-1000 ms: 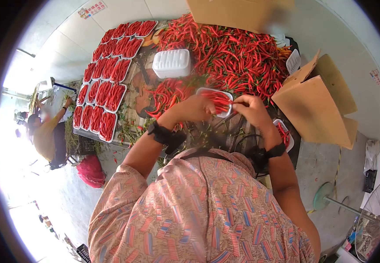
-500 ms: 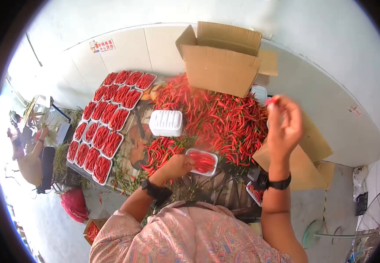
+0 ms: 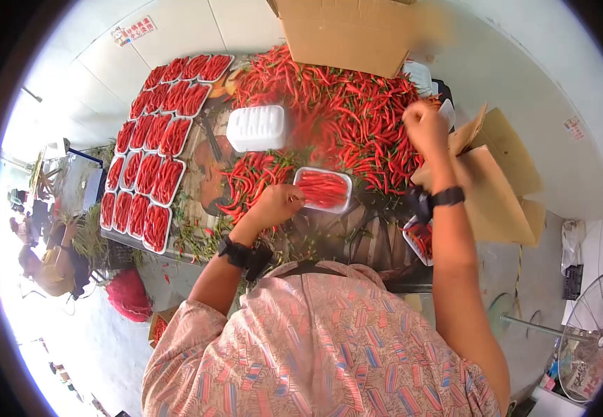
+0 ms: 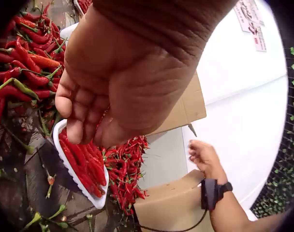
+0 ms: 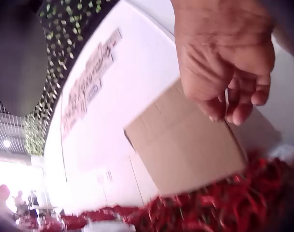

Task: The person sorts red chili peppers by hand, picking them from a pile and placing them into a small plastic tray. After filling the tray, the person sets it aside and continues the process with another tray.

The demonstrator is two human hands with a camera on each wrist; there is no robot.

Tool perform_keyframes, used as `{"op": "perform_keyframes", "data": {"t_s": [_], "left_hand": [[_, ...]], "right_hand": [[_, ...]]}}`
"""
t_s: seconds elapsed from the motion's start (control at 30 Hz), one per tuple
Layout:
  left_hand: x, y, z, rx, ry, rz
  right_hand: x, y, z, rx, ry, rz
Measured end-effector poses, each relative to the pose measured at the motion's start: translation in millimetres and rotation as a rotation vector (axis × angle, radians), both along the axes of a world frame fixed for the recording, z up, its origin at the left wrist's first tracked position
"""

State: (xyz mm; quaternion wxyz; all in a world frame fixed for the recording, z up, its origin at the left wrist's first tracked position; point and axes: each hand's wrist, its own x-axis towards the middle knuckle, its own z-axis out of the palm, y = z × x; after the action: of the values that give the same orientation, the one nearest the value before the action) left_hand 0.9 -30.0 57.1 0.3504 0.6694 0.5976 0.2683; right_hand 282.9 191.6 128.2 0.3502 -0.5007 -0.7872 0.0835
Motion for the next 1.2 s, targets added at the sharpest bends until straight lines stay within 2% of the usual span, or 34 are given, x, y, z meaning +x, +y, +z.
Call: {"op": "perform_keyframes", "data": {"t_s": [0.1, 0.17, 0.23, 0.33, 0.37, 0.43, 0.53, 0.57, 0.63, 0.73, 0.83, 0.9, 0.93, 1.03, 1.13, 1.2], "left_hand": [[7.7, 6.5, -1.2, 0.020, -0.018, -0.020], [12.5, 12.6, 1.3, 0.021, -0.002, -0.039], [17.7, 17.0, 2.0, 0.023, 0.013, -0.063], [22.8, 17.8, -2.1, 0.045, -0.027, -0.058], [23.6, 17.9, -3.8, 0.013, -0.037, -0.051], [25.2, 17.8, -4.8, -0.023, -0.045, -0.037], [26.9, 18.2, -6.3, 0.004, 0.024, -0.055], [27.0, 19.4, -6.6, 0.024, 0.033, -0.075], [30.0, 21.9, -0.6, 0.044, 0.042, -0.093], [40.2, 29.5, 7.6, 0.107, 0.011, -0.061], [47.2, 34.7, 13.9, 0.141, -0.007, -0.097], [51.6, 35.4, 22.2, -0.023, -0.035, -0.090], [51.2, 34.9, 19.9, 0.136, 0.013, -0.134], [48.8, 30.8, 15.5, 0.087, 0.002, -0.109], [45.4, 27.7, 18.1, 0.079, 0.007, -0.070], [47.3, 29.9, 18.0, 0.077, 0.021, -0.061]], "right_hand": [[9.3, -34.0, -76.1, -0.266, -0.198, -0.020], [-1.9, -55.8, -85.0, -0.402, -0.235, -0.098], [-11.5, -61.5, -94.7, -0.325, -0.244, -0.101], [-22.3, -65.0, -106.7, -0.203, -0.268, 0.027], [-24.2, -63.3, -112.6, -0.208, -0.266, 0.031], [-27.1, -59.2, -122.3, -0.207, -0.453, 0.040], [-21.0, -60.4, -121.2, -0.257, -0.502, 0.063], [-17.0, -61.9, -118.1, -0.257, -0.502, 0.065], [-9.5, -67.9, -110.5, -0.255, -0.263, 0.072], [-5.7, -72.7, -106.5, -0.221, -0.212, 0.082], [-10.8, -78.4, -118.6, -0.217, -0.304, 0.110], [-15.4, -72.9, -128.4, -0.184, -0.285, 0.097], [-16.9, -73.9, -129.9, -0.215, -0.315, 0.072], [-16.1, -76.2, -128.5, -0.274, -0.352, 0.071], [-11.7, -87.7, -115.3, -0.339, -0.327, 0.085], [-6.5, -96.9, -103.2, -0.297, -0.166, 0.158]]}}
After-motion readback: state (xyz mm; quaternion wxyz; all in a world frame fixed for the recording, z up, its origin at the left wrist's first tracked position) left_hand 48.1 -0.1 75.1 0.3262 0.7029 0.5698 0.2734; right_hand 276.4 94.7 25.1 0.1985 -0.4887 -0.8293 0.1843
